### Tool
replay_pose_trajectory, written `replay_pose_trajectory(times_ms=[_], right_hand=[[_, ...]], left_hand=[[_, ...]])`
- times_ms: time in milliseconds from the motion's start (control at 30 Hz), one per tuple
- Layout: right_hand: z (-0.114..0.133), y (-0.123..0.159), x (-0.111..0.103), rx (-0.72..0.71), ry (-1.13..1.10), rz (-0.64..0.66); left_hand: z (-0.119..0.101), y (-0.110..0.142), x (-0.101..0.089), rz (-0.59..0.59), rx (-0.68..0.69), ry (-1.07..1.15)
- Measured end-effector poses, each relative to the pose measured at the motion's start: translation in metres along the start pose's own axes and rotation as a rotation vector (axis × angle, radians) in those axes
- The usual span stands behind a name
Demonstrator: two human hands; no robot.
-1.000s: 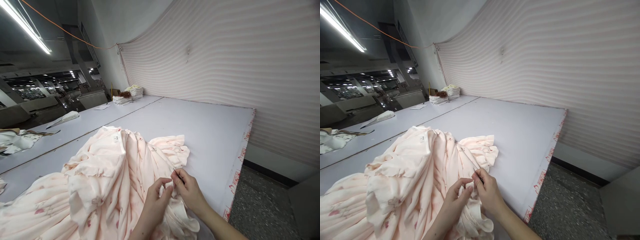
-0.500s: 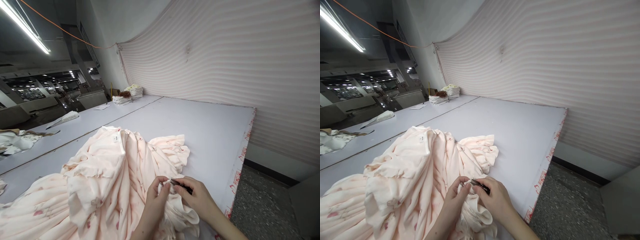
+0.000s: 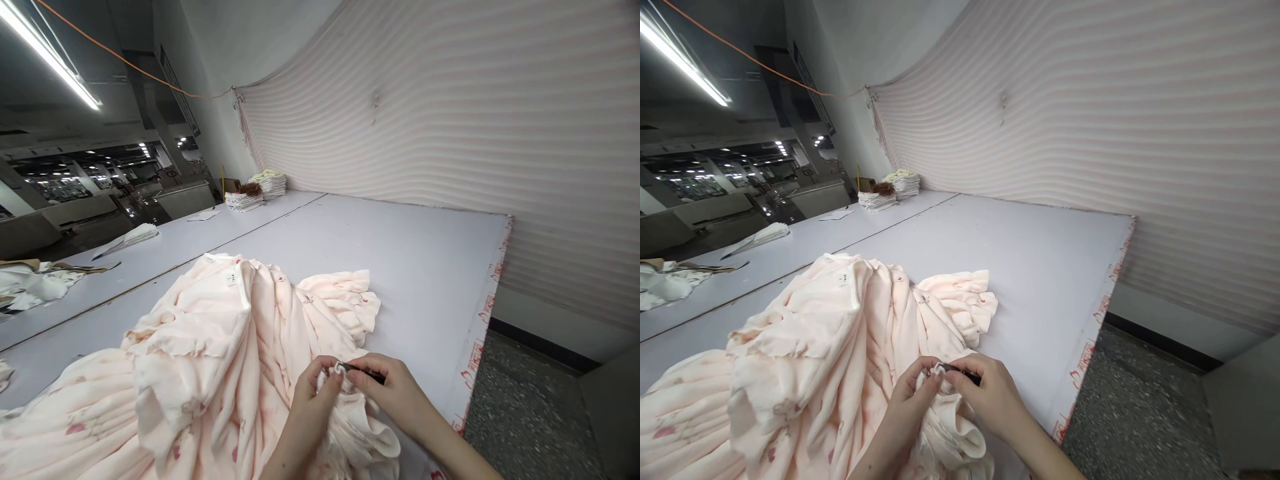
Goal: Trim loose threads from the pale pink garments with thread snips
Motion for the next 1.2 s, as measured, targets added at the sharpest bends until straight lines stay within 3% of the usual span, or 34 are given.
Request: replay_pose_trajectory(times_ms=[233, 467, 600, 667, 800, 1000, 1100, 1200], right_hand=[[-0.013, -0.002, 0.001, 0.105, -0.224, 0.056], [0.001, -0.004, 0.005, -0.159, 0.035, -0.107], [-0.011, -0.013, -0.013, -0.047, -0.323, -0.224], [-0.015, -0.011, -0.019, 0.005, -0.392, -0.193], [-0.013, 0.005, -0.020, -0.028, -0.052, -0.082], [0.000, 0.015, -0.011, -0.294, 0.502, -0.262], [0.007, 0.012, -0.006, -0.366, 0.612, -0.295], [0.008, 0.009, -0.006, -0.329, 0.605, -0.258]], left_hand=[[0.011, -0.002, -0.004, 0.052, -0.044, -0.081], [0.006, -0.005, 0.001, 0.075, 0.021, -0.158], [0.016, -0.004, -0.005, 0.022, -0.090, -0.120], [0.021, -0.003, -0.008, -0.021, -0.134, -0.050], [0.025, -0.003, -0.010, -0.093, -0.201, 0.112], [0.026, -0.002, -0.008, -0.095, -0.243, 0.237], [0.023, -0.003, -0.007, -0.052, -0.213, 0.241], [0.020, -0.003, -0.004, -0.007, -0.206, 0.259]])
Point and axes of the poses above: each hand's wrist, its own y-axis away from the middle knuckle, its own x-axis out of the palm, z = x × y, the point moved 7 cm from there along -y, towards the middle knuckle, and after that the axes turned 11 degrees about x, right-handed, at the moved point
